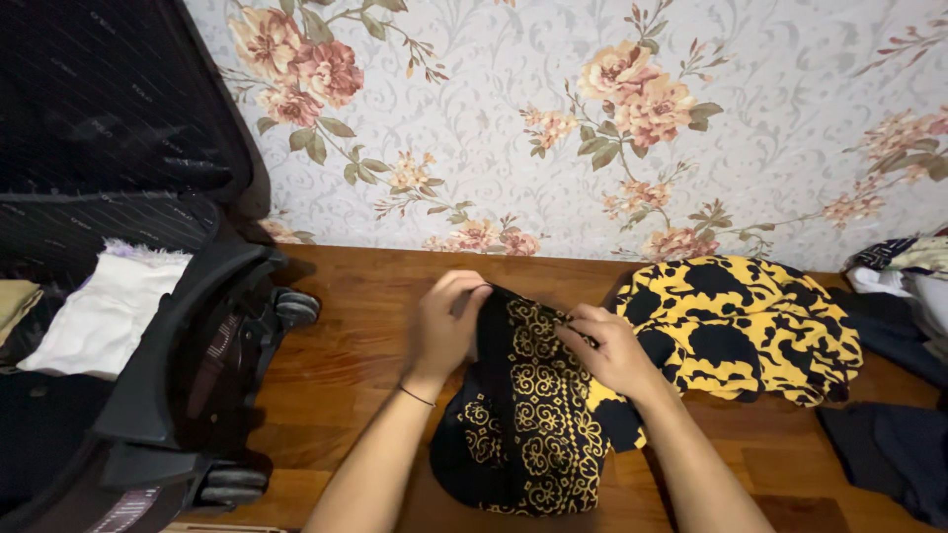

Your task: The person folds a yellow and black patterned garment by hand on a wooden surface. They align the edges, smooth the fabric, and manipulate the item into a flat, folded rectangular shape.

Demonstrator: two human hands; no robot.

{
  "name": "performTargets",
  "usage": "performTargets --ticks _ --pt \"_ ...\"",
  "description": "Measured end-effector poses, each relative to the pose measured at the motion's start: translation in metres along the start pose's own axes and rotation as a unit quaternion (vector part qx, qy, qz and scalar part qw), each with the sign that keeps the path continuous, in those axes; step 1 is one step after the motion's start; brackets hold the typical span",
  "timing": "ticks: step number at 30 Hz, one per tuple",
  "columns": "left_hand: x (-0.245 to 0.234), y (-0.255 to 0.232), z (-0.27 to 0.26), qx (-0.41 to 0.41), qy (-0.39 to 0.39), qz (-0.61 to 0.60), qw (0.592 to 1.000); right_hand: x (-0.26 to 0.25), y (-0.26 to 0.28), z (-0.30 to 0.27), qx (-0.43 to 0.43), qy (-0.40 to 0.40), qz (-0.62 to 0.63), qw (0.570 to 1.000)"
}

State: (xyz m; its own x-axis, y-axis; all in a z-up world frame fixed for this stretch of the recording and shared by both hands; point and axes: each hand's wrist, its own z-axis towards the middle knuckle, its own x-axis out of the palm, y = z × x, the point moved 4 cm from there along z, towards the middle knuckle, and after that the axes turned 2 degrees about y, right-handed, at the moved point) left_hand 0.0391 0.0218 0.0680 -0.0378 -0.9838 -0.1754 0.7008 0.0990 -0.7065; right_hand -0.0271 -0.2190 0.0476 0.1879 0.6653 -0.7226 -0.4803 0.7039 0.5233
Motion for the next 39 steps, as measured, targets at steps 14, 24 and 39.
performTargets --ticks 14,24,39 --pt "0.001 0.016 0.001 -0.058 0.069 -0.027 0.996 -0.028 -0.020 -0.007 0.042 -0.126 0.018 0.991" --pt "0.016 0.046 -0.011 -0.167 0.092 -0.161 0.968 -0.019 -0.017 -0.007 0.022 -0.183 0.016 0.983" --pt "0.019 0.001 -0.010 0.008 0.238 -0.014 0.971 -0.018 -0.009 -0.004 0.018 -0.196 -0.036 0.980"
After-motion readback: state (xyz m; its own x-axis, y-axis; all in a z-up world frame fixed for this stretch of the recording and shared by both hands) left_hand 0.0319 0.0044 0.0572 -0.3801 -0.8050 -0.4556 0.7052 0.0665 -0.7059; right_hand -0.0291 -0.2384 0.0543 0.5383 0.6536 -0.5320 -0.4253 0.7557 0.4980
